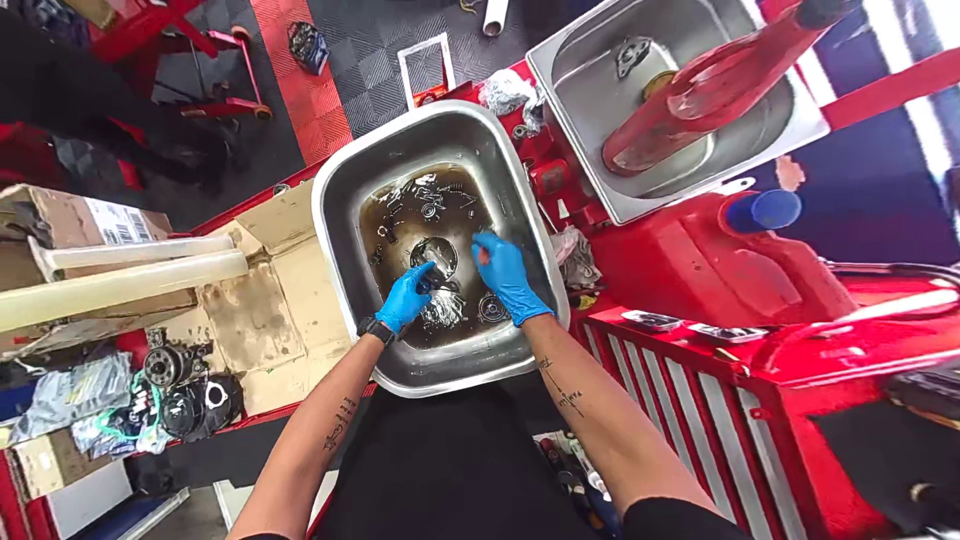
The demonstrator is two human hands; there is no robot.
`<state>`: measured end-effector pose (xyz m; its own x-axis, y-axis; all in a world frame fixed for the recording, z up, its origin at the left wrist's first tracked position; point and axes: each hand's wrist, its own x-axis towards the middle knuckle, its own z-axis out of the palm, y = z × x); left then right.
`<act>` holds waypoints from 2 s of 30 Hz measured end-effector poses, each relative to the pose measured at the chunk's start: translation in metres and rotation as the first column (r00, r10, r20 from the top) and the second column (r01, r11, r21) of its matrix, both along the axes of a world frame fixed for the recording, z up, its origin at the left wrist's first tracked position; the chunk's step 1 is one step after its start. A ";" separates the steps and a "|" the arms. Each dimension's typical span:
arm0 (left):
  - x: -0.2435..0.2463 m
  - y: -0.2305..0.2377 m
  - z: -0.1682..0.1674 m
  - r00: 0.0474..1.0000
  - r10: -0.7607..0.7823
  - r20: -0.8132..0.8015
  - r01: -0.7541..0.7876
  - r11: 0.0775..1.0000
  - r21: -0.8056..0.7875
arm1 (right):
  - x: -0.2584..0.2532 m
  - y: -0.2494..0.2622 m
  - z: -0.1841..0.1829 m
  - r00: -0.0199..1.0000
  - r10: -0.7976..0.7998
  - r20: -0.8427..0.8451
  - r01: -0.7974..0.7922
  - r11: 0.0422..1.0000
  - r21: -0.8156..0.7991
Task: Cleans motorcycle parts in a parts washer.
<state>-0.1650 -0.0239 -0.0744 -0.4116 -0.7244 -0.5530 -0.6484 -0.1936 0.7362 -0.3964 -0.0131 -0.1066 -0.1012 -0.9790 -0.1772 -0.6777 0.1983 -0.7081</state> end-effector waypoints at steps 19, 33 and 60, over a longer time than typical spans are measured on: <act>0.007 0.043 -0.004 0.787 -0.331 0.521 0.314 0.941 0.123 | -0.006 0.023 0.010 0.995 0.083 -0.061 -0.075 0.991 0.114; 0.043 0.007 0.095 0.846 -0.187 0.500 0.288 0.949 -0.132 | 0.020 0.025 0.025 0.950 0.134 0.281 -0.198 0.956 0.215; 0.064 -0.017 0.073 0.920 -0.066 0.386 0.182 0.945 -0.273 | 0.067 -0.068 0.005 0.920 0.391 0.020 -0.390 0.920 -0.043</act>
<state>-0.1006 -0.0409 -0.0011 -0.3187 -0.8349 -0.4487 -0.8870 0.0958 0.4517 -0.3296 -0.0814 -0.1021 0.2949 -0.9456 -0.1372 -0.6762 -0.1050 -0.7292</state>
